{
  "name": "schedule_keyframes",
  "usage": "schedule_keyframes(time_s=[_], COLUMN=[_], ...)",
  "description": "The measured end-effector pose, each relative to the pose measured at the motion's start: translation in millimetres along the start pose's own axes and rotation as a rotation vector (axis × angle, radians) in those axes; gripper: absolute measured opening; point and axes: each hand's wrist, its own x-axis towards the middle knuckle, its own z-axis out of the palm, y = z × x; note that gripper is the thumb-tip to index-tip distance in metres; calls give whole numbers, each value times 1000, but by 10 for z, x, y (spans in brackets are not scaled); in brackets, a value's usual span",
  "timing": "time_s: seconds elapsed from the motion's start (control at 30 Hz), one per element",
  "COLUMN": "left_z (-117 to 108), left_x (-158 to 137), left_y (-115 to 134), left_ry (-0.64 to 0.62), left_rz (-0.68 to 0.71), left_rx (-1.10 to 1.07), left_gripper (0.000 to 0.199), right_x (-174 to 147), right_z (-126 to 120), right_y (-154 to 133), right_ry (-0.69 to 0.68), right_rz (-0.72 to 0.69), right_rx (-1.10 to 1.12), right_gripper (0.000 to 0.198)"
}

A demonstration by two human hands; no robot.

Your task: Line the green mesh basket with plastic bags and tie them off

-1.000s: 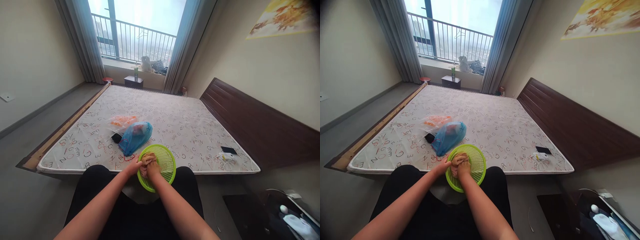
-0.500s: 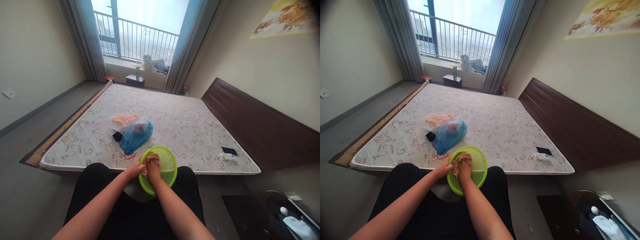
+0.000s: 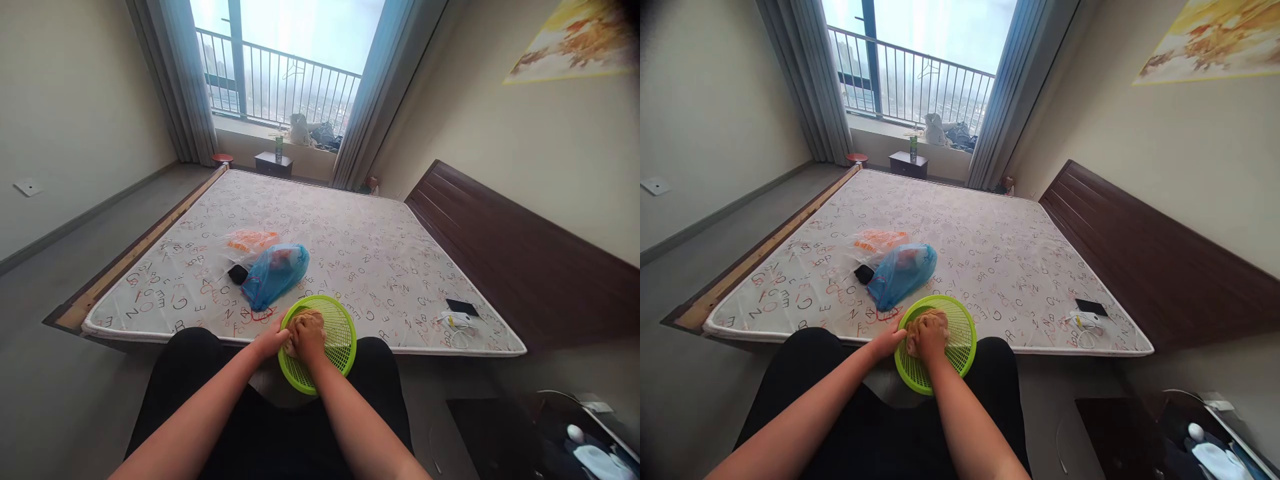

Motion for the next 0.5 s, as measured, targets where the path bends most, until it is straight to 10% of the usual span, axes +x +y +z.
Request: schedule_keyframes(time_s=[0.3, 0.5], left_z=[-7, -7], left_x=[-19, 6], left_y=[42, 96], left_ry=[-30, -19], left_rz=[1, -9], left_rx=[19, 17], left_gripper=[72, 71], right_x=[-72, -14], right_z=[153, 135], right_y=[-4, 75], right_ry=[-170, -192], right_rz=[220, 248], right_rx=[-19, -52], right_gripper=[90, 61])
